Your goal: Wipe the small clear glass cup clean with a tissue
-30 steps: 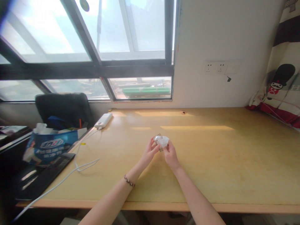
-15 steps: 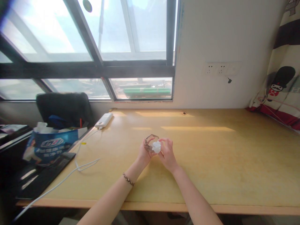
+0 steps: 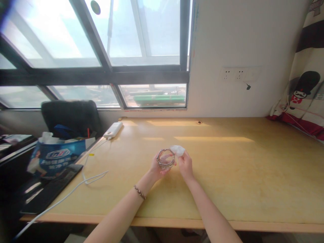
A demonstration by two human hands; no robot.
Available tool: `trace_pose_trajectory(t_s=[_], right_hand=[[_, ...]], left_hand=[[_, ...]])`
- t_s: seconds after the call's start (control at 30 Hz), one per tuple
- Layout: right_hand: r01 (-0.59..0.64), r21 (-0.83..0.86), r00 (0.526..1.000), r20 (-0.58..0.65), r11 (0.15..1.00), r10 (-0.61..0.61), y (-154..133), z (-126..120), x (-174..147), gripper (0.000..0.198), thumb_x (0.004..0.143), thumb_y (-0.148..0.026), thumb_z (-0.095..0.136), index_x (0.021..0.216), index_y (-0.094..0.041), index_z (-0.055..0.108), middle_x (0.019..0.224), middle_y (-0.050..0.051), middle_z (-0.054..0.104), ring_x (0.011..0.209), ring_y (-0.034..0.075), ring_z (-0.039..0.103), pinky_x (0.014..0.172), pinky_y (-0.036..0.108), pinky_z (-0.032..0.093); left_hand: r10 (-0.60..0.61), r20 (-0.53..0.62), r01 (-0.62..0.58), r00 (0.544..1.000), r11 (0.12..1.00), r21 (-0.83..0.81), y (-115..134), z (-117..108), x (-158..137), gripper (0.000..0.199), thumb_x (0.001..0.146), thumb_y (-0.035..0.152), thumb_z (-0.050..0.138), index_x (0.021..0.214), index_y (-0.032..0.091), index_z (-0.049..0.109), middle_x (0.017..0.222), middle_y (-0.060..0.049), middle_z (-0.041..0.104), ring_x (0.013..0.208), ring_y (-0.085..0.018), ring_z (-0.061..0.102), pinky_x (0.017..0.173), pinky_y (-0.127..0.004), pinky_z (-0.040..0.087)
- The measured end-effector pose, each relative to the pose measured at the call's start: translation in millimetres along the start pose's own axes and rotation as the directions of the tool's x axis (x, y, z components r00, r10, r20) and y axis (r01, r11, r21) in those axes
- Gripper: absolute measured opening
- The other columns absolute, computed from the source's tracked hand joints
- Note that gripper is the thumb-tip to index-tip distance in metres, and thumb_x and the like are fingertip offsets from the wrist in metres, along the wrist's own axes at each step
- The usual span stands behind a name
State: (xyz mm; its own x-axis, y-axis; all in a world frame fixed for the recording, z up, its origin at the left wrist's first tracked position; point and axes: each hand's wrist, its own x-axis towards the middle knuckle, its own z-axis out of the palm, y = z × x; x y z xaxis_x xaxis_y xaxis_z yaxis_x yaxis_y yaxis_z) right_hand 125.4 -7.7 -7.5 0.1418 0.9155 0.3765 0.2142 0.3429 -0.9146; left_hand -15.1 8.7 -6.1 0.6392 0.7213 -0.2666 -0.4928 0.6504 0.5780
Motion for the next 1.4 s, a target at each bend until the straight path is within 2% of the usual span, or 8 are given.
trace_pose_trajectory(t_s=[0.13,0.4,0.53,0.7,0.97,1.1,1.23,1.4], right_hand=[[-0.166,0.090,0.985,0.073,0.982,0.159,1.8,-1.1,2.0,0.036,0.079,-0.040,0.042,0.085,-0.012,0.063,0.075,0.006,0.065,0.067,0.018,0.057,0.061,0.027,0.043],[0.015,-0.089,0.991,0.134,0.996,-0.003,-5.8,-1.1,-2.4,0.029,0.072,-0.026,0.045,0.089,-0.016,0.066,0.072,0.001,0.063,0.065,0.016,0.055,0.060,0.023,0.040],[-0.092,-0.225,0.994,0.031,0.970,0.102,-1.9,-4.4,-1.0,0.027,0.069,-0.026,0.045,0.077,-0.012,0.067,0.049,-0.004,0.051,0.048,0.010,0.043,0.047,0.019,0.031],[-0.236,-0.258,0.972,-0.069,0.937,0.225,16.6,-8.1,3.9,0.027,0.063,-0.026,0.047,0.071,-0.011,0.068,0.048,-0.003,0.051,0.049,0.011,0.044,0.046,0.018,0.031],[-0.356,-0.106,0.934,-0.060,0.929,0.351,36.7,-5.1,4.7,0.032,0.060,-0.039,0.054,0.061,-0.009,0.066,0.047,0.001,0.056,0.046,0.013,0.047,0.042,0.021,0.032],[-0.333,-0.137,0.942,-0.086,0.933,0.324,30.9,-4.3,4.3,0.031,0.059,-0.039,0.056,0.057,-0.010,0.064,0.044,0.000,0.053,0.044,0.012,0.044,0.043,0.021,0.030],[-0.293,-0.233,0.951,-0.172,0.927,0.258,21.7,-11.9,6.1,0.023,0.065,-0.030,0.050,0.051,-0.013,0.059,0.041,-0.002,0.046,0.044,0.011,0.039,0.045,0.022,0.027],[0.014,-0.583,0.972,-0.182,0.812,-0.147,11.2,-22.3,5.0,0.018,0.072,-0.022,0.044,0.069,-0.014,0.060,0.058,0.002,0.054,0.055,0.013,0.045,0.054,0.023,0.032]], left_hand=[[-0.039,-0.097,0.047,0.995,0.995,0.086,-0.6,6.2,-0.1,0.060,0.071,0.062,0.030,0.093,0.011,0.055,0.066,-0.012,0.063,0.034,-0.014,0.049,0.025,-0.018,0.024],[0.000,-0.266,0.075,0.964,0.959,0.273,-11.2,12.1,1.3,0.056,0.069,0.064,0.034,0.073,0.012,0.055,0.049,-0.004,0.056,0.029,-0.010,0.043,0.026,-0.020,0.028],[0.167,-0.229,-0.066,0.959,0.917,0.393,-15.0,12.0,4.4,0.054,0.071,0.060,0.035,0.074,0.010,0.056,0.050,-0.003,0.056,0.029,-0.009,0.043,0.029,-0.020,0.032],[0.502,-0.120,-0.372,0.856,0.761,0.531,-13.2,17.7,2.2,0.041,0.070,0.044,0.054,0.101,0.018,0.052,0.091,-0.006,0.061,0.067,-0.015,0.060,0.050,-0.022,0.047],[0.563,0.158,-0.527,0.811,0.586,0.615,-16.7,17.1,-3.6,0.059,0.066,0.028,0.064,0.119,0.023,0.038,0.122,-0.010,0.044,0.098,-0.022,0.052,0.085,-0.036,0.042],[0.565,0.303,-0.611,0.768,0.502,0.612,-16.6,17.1,-2.2,0.066,0.063,0.022,0.068,0.120,0.024,0.036,0.130,-0.010,0.033,0.117,-0.025,0.036,0.097,-0.038,0.030],[0.524,0.302,-0.577,0.796,0.508,0.640,-14.0,15.3,-1.8,0.072,0.064,0.022,0.066,0.125,0.025,0.028,0.131,-0.010,0.032,0.118,-0.024,0.035,0.097,-0.038,0.031],[0.482,0.120,-0.405,0.868,0.549,0.731,-11.0,9.2,1.5,0.052,0.068,0.029,0.062,0.114,0.019,0.041,0.106,-0.011,0.055,0.091,-0.020,0.056,0.078,-0.034,0.044]])
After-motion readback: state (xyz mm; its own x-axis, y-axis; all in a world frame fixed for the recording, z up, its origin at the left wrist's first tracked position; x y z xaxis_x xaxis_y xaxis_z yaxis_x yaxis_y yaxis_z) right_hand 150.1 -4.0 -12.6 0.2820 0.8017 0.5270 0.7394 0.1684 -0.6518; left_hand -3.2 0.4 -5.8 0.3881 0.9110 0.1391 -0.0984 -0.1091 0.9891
